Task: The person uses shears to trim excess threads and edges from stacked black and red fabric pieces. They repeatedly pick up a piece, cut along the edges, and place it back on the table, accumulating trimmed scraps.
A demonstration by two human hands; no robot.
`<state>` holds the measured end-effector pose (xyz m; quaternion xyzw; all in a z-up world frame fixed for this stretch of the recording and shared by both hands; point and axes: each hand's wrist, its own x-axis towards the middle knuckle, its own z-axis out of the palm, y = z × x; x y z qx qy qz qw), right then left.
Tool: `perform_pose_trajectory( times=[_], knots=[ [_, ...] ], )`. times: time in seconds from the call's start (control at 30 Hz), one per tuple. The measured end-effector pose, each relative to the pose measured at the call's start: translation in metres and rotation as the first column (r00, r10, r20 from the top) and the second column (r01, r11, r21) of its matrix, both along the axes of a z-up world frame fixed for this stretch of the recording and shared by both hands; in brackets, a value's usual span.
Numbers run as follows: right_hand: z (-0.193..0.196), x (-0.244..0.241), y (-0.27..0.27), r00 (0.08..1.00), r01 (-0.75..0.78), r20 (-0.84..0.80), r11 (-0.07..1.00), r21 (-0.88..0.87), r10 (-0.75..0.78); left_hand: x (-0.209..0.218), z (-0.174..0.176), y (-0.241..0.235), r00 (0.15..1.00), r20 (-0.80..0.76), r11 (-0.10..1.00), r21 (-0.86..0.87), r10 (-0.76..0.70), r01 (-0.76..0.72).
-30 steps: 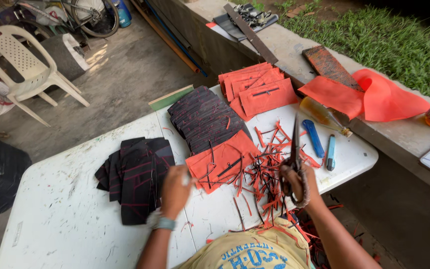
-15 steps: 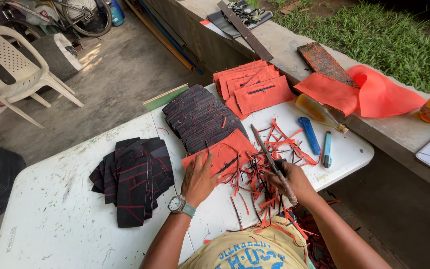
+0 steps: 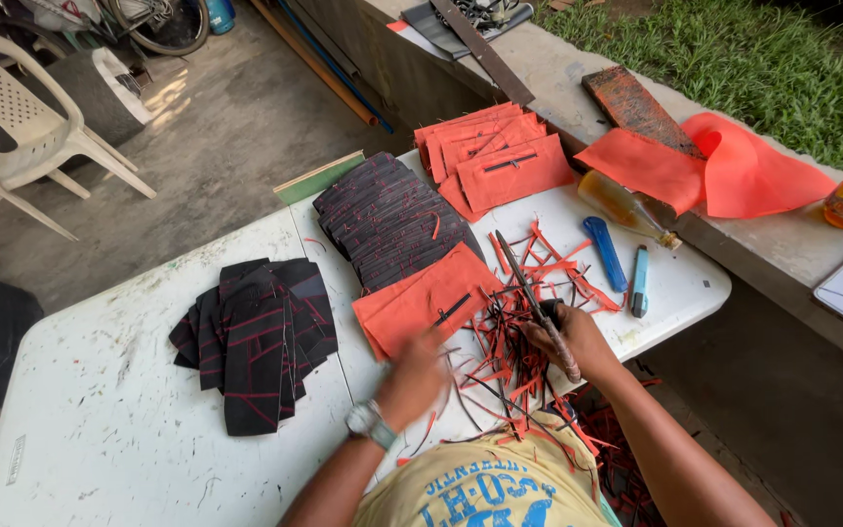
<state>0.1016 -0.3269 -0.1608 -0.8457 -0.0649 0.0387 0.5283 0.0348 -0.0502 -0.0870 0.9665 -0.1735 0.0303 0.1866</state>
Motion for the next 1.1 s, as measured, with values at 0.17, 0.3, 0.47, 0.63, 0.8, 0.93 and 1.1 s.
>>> perform_pose_trajectory(
  times=[0.17, 0.3, 0.47, 0.63, 0.8, 0.93, 1.1],
  knots=[
    [0.0, 0.003, -0.004, 0.998, 0.042, -0.057, 0.998, 0.039, -0.04, -0.008, -0.016, -0.009, 0.893, 0.056, 0.869, -0.212, -0.446, 0.447],
    [0.014, 0.001, -0.015, 1.0, -0.009, -0.029, 0.991, -0.135, 0.006, 0.047, -0.023, 0.037, 0.941, 0.16, 0.954, 0.061, -0.299, 0.293],
    [0.022, 0.002, -0.019, 0.996, -0.073, 0.023, 0.964, -0.254, 0.081, 0.076, -0.04, 0.035, 0.943, -0.017, 0.832, 0.465, -0.332, 0.301],
    [0.028, 0.004, -0.026, 0.983, -0.131, 0.097, 0.97, -0.204, 0.154, 0.09, -0.055, 0.011, 0.871, -0.058, 0.613, 0.688, -0.488, 0.389],
    [0.061, 0.001, -0.037, 0.942, 0.003, 0.248, 0.734, -0.679, 0.226, 0.099, -0.047, 0.035, 0.983, -0.135, 0.992, -0.037, -0.123, 0.119],
    [0.077, -0.004, -0.031, 0.925, -0.159, 0.018, 0.428, -0.89, 0.38, 0.081, -0.052, 0.047, 0.924, -0.38, 0.895, -0.426, -0.043, -0.133],
    [0.086, 0.013, 0.0, 0.83, -0.118, 0.051, 0.265, -0.957, 0.555, 0.082, -0.05, 0.042, 0.906, -0.422, 0.873, -0.453, -0.029, -0.183]
  ],
)
